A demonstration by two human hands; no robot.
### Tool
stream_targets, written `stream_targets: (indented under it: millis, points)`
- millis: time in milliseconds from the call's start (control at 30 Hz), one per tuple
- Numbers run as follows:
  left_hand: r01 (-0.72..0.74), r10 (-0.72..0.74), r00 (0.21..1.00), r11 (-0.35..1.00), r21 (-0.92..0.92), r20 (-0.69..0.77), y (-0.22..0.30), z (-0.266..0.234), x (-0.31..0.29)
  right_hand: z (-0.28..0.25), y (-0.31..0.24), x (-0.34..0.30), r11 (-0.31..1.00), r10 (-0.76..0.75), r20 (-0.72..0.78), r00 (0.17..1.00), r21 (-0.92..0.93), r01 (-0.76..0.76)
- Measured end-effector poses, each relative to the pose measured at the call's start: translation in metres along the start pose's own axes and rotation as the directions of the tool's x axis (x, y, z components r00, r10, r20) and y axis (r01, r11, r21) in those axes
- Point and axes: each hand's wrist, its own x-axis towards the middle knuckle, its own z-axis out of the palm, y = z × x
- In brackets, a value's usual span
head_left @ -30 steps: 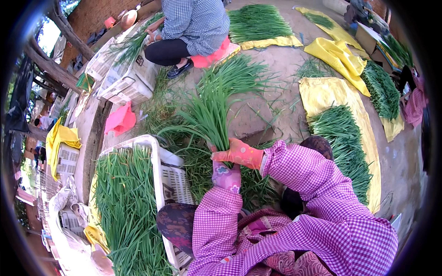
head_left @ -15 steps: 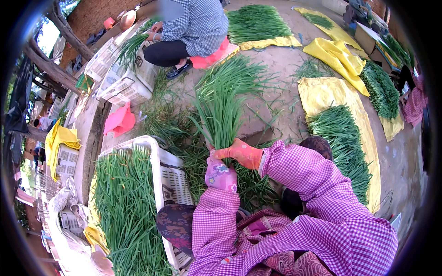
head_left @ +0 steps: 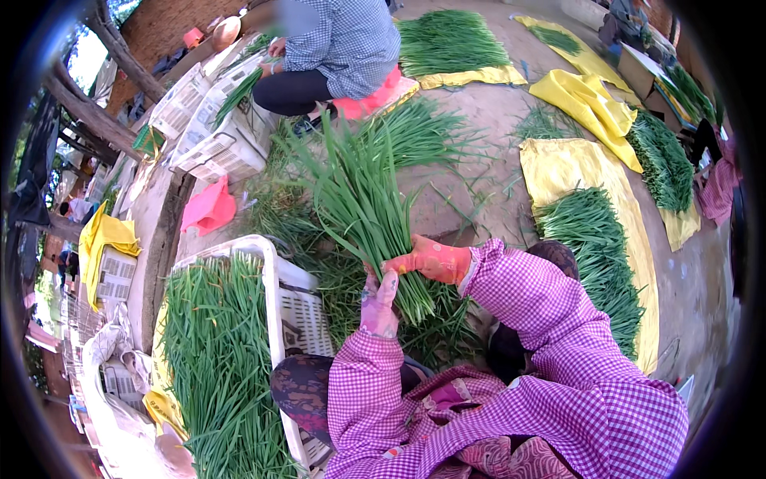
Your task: The person sorts bunches of chives by hand, removing withered leaves and debris before placing each bunch into a white plastic crate.
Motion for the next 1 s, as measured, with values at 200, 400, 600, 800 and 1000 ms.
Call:
stream_targets:
  millis: [200,400,600,800,1000]
  points:
    - [0.145,-0.160,0.981,0.980,0.136,0.112,0.011,0.003,-0.004,-0.008,-0.008,0.000,0.930,0.083,0.116,0.990,-0.365,-0.036]
    - [0.113,-0.129,0.990,0.960,0.256,0.048,-0.001,0.017,-0.008,-0.019,-0.012,0.001,0.694,0.187,0.154,0.970,-0.720,-0.020]
    - [0.021,-0.027,0.999,0.969,0.247,0.021,-0.019,0.003,-0.003,-0.011,-0.026,-0.002,0.556,0.265,0.078,0.961,-0.827,-0.087]
    - [0.160,-0.160,0.987,0.987,-0.004,-0.007,-0.002,0.021,-0.012,-0.002,-0.052,-0.001,0.316,0.370,0.032,0.928,-0.944,-0.093]
    - [0.197,-0.205,0.977,0.973,-0.123,-0.053,0.000,0.022,-0.009,-0.031,-0.047,-0.009,0.464,0.074,0.045,0.996,-0.886,0.005]
